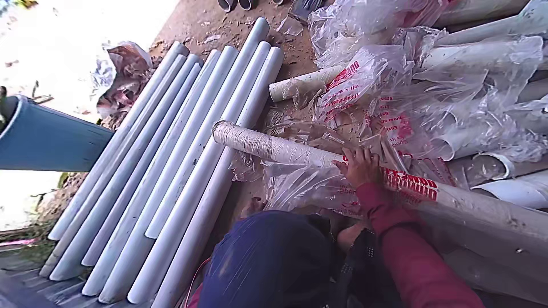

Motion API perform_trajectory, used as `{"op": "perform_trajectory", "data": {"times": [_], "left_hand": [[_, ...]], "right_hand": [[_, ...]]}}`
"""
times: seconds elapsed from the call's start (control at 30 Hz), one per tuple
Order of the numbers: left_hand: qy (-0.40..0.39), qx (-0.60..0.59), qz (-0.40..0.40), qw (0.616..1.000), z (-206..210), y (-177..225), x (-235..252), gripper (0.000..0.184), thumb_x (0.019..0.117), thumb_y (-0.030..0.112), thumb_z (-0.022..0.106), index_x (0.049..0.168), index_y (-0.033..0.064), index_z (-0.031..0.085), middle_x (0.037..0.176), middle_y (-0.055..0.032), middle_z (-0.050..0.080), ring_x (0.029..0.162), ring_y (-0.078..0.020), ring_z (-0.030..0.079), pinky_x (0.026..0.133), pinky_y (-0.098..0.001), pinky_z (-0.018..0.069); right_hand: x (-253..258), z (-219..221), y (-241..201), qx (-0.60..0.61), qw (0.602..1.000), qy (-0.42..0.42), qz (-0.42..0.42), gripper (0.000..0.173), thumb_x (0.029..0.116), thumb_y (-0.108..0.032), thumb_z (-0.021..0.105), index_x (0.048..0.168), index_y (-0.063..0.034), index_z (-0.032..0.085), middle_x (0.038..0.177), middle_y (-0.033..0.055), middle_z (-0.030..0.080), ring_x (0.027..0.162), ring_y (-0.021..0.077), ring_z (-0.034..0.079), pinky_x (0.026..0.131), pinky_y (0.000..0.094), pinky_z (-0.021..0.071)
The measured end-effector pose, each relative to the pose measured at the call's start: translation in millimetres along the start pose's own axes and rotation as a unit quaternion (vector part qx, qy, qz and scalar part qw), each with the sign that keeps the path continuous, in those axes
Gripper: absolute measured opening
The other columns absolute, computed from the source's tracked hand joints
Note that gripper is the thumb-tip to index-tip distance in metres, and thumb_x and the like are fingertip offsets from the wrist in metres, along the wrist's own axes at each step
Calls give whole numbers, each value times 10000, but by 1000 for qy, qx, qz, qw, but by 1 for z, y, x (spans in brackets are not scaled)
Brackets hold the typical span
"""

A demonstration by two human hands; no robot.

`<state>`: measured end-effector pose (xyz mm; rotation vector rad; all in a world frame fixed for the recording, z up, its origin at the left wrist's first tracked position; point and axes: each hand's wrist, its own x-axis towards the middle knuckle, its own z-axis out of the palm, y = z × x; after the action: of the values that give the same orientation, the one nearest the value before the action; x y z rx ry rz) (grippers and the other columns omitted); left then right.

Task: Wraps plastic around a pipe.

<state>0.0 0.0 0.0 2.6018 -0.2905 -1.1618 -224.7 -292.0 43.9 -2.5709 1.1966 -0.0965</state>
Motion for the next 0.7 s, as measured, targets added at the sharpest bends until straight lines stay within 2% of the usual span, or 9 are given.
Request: {"op": "perform_trajectory", "data": {"times": [0.1, 0.17, 0.2, 0.27, 0.33, 0.37, 0.47, 0.6, 0.7], "left_hand": [[186, 182, 123, 958, -78, 76, -59, 566, 1034, 329, 622, 1419, -72, 517, 1412, -359, 526, 1338, -550, 485, 1073, -676, 391], [287, 195, 330, 878, -95, 118, -64, 520, 980, 220, 699, 1373, -85, 547, 1338, -353, 577, 1286, -556, 528, 1026, -688, 431], [285, 202, 448, 823, -91, 143, -54, 489, 962, 190, 707, 1360, -61, 574, 1332, -306, 606, 1294, -511, 548, 1039, -647, 449], [145, 214, 613, 746, -63, 193, -18, 414, 1013, 208, 618, 1384, 26, 614, 1417, -188, 616, 1389, -393, 523, 1176, -573, 367], [-63, 253, 591, 763, -21, 229, 12, 438, 1111, 299, 435, 1483, 103, 556, 1527, -125, 541, 1478, -338, 427, 1246, -576, 210], [-117, 280, 552, 777, -3, 238, 24, 471, 1126, 362, 358, 1493, 139, 551, 1528, -113, 543, 1470, -330, 438, 1238, -589, 206], [-77, 342, 481, 804, 18, 246, 33, 523, 1096, 526, 342, 1352, 218, 679, 1297, -154, 699, 1229, -402, 640, 1004, -690, 436], [-36, 347, 394, 850, 18, 263, 36, 606, 1081, 564, 351, 1197, 110, 734, 1140, -252, 724, 1121, -490, 665, 923, -746, 440], [31, 320, 451, 833, 17, 279, 43, 540, 1114, 449, 351, 1233, 55, 700, 1218, -248, 698, 1160, -485, 650, 940, -729, 443]], "right_hand": [[-16, 15, 5, 27, 993, 84, -76, 744, 963, -598, 583, 1385, 14, 615, 1354, 296, 622, 1229, 517, 601, 994, 675, 450], [-34, 29, 12, 31, 989, 82, -121, 856, 915, -688, 565, 1448, -19, 575, 1482, 217, 570, 1363, 460, 539, 1093, 682, 393], [-40, 33, 14, 19, 988, 75, -137, 803, 933, -611, 602, 1482, -27, 544, 1531, 195, 532, 1421, 439, 490, 1136, 675, 352], [-46, 40, 16, -8, 979, 126, -161, 512, 962, -256, 675, 1425, -45, 618, 1470, 153, 604, 1375, 397, 559, 1119, 608, 429], [-49, 46, 12, -24, 963, 202, -179, 415, 886, 20, 648, 1290, -37, 719, 1323, 140, 708, 1234, 364, 677, 1026, 507, 542], [-51, 45, 8, -20, 958, 223, -176, 396, 861, 75, 630, 1226, -25, 749, 1268, 145, 734, 1182, 355, 707, 991, 477, 566], [-74, 32, -15, 31, 974, 183, -126, 331, 886, 87, 603, 1175, 28, 752, 1235, 182, 739, 1159, 362, 717, 993, 455, 571], [-143, 53, -23, 71, 979, 109, -159, 321, 887, 58, 583, 1172, 75, 729, 1196, 205, 748, 1130, 359, 730, 999, 435, 570], [-135, 50, -13, 67, 982, 86, -157, 326, 863, 75, 615, 1170, 94, 723, 1197, 211, 746, 1137, 371, 725, 1015, 446, 561]]}}
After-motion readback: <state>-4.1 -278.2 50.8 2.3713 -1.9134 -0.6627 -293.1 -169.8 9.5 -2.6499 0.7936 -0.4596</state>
